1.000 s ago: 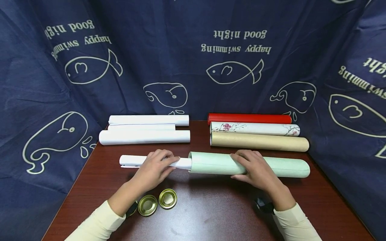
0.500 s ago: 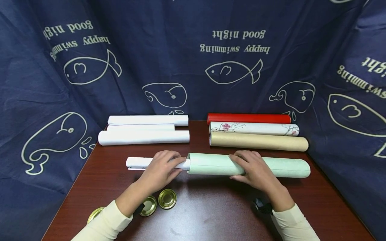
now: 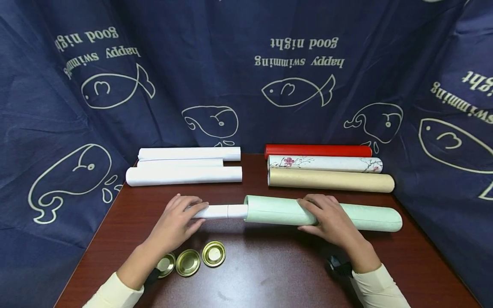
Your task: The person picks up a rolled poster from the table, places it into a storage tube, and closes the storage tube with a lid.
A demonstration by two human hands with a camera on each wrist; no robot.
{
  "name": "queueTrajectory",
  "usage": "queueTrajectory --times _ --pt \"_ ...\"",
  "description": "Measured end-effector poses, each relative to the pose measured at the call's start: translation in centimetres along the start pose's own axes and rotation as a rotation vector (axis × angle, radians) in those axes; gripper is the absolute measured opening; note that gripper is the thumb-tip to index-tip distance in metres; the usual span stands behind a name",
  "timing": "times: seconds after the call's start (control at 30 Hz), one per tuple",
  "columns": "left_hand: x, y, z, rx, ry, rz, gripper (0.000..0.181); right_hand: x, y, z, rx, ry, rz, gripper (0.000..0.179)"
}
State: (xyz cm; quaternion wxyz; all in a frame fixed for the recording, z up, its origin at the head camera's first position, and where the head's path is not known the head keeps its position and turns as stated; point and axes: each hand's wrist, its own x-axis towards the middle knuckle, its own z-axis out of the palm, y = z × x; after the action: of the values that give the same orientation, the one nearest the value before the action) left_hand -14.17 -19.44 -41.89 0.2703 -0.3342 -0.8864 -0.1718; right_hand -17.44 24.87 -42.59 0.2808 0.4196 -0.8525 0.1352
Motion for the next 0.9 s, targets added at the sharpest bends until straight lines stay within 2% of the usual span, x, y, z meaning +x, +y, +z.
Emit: queueTrajectory --times 0.17,0.33,0.63,0.9 --pt "-1.4 -1.0 -0.8 -0.004 0.029 -0.036 0.047 0.0 -0.1 -0.1 -0.007 0.004 -0.002 0.069" --pt "-1.7 -1.3 -0.9 -0.009 0.041 -0.033 0.043 0.2 -0.2 -0.3 -0.014 0.010 -0.008 0.070" --pt "-0.2 -0.3 -0.4 -0.004 0.015 -0.015 0.041 0.4 -0.5 -0.2 -0.008 0.004 -0.015 0.069" --pt "1.6 1.8 1.2 -0.051 0.015 0.048 0.040 1.0 -0.9 0.3 -0.008 -0.007 -0.024 0.071"
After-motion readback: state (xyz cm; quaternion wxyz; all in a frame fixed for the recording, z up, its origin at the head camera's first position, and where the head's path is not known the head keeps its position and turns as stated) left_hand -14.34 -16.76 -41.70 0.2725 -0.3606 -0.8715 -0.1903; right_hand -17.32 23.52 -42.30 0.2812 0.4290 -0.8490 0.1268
